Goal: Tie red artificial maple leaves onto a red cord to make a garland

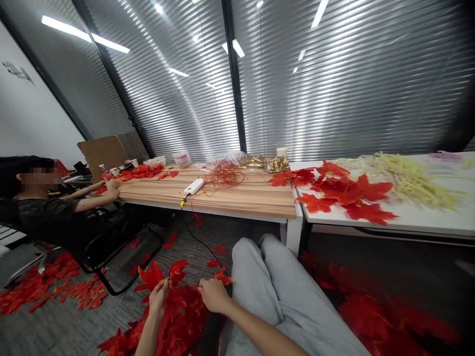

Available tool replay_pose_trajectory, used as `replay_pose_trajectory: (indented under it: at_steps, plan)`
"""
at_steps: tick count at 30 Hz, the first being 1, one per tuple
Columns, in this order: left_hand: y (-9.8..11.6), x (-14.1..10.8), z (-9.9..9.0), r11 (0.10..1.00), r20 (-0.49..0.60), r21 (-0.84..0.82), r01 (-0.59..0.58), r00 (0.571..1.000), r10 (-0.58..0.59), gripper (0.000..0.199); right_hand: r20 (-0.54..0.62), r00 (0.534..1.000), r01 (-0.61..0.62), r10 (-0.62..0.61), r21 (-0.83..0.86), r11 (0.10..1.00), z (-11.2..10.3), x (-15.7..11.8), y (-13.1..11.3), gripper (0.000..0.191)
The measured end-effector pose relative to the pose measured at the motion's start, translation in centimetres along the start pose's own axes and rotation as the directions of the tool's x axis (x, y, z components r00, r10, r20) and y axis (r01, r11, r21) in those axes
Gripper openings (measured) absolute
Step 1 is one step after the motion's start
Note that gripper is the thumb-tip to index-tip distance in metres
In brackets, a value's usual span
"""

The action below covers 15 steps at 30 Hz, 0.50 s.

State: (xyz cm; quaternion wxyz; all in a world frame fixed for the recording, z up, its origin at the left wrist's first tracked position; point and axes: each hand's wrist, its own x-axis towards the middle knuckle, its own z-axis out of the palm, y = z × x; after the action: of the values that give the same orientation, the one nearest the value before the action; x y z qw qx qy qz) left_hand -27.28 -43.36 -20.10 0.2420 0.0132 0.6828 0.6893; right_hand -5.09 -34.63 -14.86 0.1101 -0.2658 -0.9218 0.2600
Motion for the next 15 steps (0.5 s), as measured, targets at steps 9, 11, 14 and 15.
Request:
replay_pose_trajectory:
  at_steps: [9,11,14,15]
  plan:
    - [1.2,0.3,-1.0,0.992,0.04,-0.123,-0.009,0.999,0.015,0.012,0.015,1.0,-0.012,0.012,0.015,1.0,-0.2,-0.1,0.0,0.025]
    - [1.4,0.4,-1.3,0.991,-0.003,-0.133,-0.005,1.0,0.005,0.01,0.01,1.0,-0.015,0.015,0.026,1.0,-0.2,-0.1,0.0,0.025]
    - [1.8,0.7,-2.1,0.995,-0.101,-0.098,0.002,0.995,-0.012,0.01,-0.003,1.0,-0.018,0.018,0.036,0.999,-0.3,-0.2,0.0,0.026]
    - [1.9,0.8,-2.5,0.997,-0.126,-0.081,0.001,0.992,-0.012,0.01,-0.006,1.0,-0.019,0.019,0.038,0.999,-0.3,-0.2,0.0,0.027]
